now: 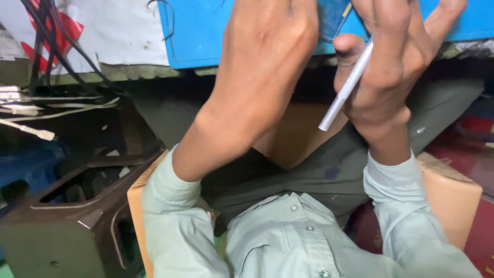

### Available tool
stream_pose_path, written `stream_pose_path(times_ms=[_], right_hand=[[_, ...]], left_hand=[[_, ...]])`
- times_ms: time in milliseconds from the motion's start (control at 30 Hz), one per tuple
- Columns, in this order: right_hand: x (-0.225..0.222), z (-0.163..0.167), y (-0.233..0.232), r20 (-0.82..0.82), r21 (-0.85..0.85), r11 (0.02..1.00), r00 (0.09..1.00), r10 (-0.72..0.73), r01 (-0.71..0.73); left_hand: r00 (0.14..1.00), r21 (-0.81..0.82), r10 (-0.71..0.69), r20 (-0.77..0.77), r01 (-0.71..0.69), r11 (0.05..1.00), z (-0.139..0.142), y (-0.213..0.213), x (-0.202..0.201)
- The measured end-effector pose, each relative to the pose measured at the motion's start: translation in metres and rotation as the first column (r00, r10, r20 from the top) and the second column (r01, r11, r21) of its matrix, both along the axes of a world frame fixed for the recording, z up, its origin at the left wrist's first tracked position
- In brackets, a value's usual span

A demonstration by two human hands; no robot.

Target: The person sits at a repair bench and cleans a disassembled mobile phone motherboard. They scrub the board with a toothbrush, apply liquid from a bottle onto the board, and use a small precision knife to scrape the board's surface and connectors.

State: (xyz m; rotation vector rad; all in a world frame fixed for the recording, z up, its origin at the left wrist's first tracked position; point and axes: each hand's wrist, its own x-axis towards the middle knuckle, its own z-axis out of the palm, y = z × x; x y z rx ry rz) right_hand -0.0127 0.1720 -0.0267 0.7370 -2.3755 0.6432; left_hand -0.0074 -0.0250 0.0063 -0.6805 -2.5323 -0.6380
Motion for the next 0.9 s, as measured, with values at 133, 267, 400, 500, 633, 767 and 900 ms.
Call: stream_pose_path(times_ms=[133,267,400,500,633,767,900], right_hand=[[-0.001,0.007,-0.001,0.032,0.050,0.999,0.999,0.017,-0.018],[-0.004,0.013,-0.006,0.003,0.011,0.998,0.998,0.066,-0.066],[-0.005,0.020,-0.011,-0.003,0.002,0.997,0.997,0.072,-0.072],[-0.004,0.023,-0.013,-0.057,0.002,0.998,0.996,0.068,-0.068],[-0.005,0.020,-0.014,-0.094,0.008,0.999,0.995,0.041,-0.041],[-0.007,0.015,-0.013,-0.135,0.037,0.998,0.990,0.050,-0.045],[-0.011,0.011,-0.014,-0.208,0.015,0.999,0.977,0.054,-0.052]], left_hand=[[0.986,0.116,-0.169,-0.015,0.170,0.979,0.013,-0.008,-0.007],[0.999,0.198,0.032,0.005,-0.033,0.980,0.017,0.003,-0.013],[0.983,0.496,0.179,0.026,-0.169,0.852,0.004,0.010,-0.005],[0.977,0.754,0.068,0.202,-0.200,0.626,-0.008,0.005,0.007],[0.980,0.785,0.010,0.196,-0.163,0.598,-0.015,-0.001,0.012],[0.982,0.817,0.030,0.188,-0.173,0.550,-0.012,0.000,0.011],[0.985,0.937,0.038,0.171,-0.174,0.302,-0.013,0.011,0.013]])
